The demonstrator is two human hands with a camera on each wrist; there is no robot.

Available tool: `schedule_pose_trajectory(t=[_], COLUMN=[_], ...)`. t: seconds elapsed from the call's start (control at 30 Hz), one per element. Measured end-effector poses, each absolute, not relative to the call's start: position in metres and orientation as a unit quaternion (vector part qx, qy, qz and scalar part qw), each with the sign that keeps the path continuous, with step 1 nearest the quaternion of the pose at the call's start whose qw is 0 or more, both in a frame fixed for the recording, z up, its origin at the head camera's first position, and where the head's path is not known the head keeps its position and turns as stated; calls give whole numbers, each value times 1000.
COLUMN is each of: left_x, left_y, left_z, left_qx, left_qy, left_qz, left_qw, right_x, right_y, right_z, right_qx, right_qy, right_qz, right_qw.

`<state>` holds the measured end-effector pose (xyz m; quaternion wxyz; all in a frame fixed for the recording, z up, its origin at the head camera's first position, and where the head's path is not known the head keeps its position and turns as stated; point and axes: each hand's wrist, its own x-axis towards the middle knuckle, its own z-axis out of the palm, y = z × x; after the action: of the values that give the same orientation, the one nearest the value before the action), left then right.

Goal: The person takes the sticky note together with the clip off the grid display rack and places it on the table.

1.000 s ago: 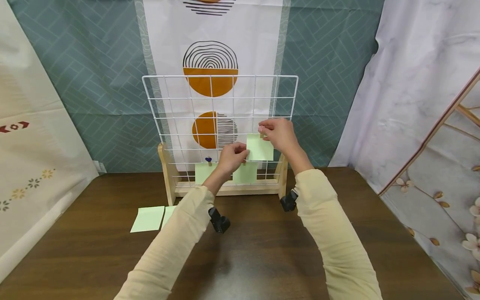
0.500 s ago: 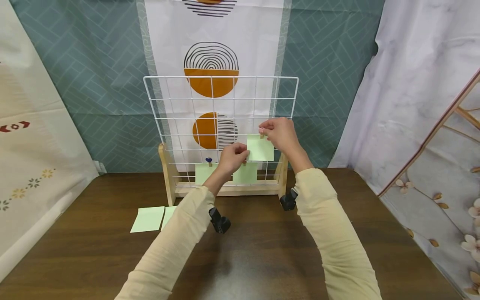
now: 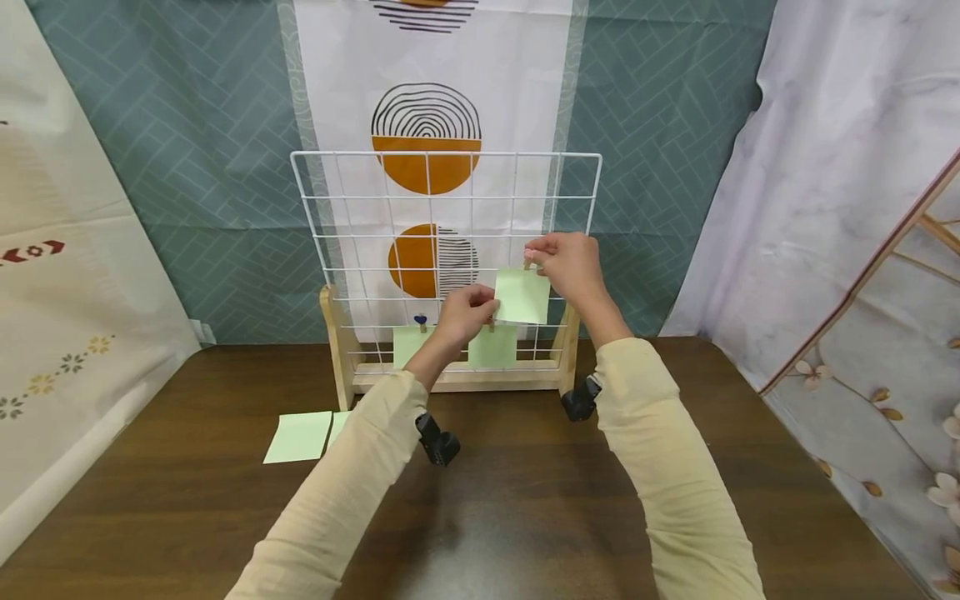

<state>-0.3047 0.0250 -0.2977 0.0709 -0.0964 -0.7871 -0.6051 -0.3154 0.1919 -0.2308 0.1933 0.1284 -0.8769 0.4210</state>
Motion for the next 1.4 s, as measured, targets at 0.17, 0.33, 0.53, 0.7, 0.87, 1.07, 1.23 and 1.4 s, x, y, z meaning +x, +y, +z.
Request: schedule_pose_trajectory(t=[0.17,0.33,0.53,0.7,0.87,1.07,1.23,1.4], left_x=[-305,-303,-300,-296,-286,-276,-270,-263], left_y=[20,14,2,-10,-23,-34,-44,-54], left_z=[-299,-304,-313,-320,-318,-315,-320,-328], left_qx=[-106,-111,-122,-127,-153,-170,-149,-120], left_qy=[-792,-793,-777,-767,-765,-761,-760,-735], left_qz=[-596,-593,-613,-627,-625,-625,-632,-667], left_qw=[81,81,68,57,37,43,28,-19], right_x=[-314,-313,-308,-304,-299,-294,-292,-289], right_y=[192,192,190,191,195,203,207,211], right_z=[-229,-229,-231,-235,-239,-246,-253,-259], right_qx=[128,123,127,141,140,140,132,133], right_qy=[-872,-869,-866,-875,-882,-883,-881,-881], right_qz=[432,441,449,431,415,416,427,432], right_qw=[191,189,181,169,174,164,157,143])
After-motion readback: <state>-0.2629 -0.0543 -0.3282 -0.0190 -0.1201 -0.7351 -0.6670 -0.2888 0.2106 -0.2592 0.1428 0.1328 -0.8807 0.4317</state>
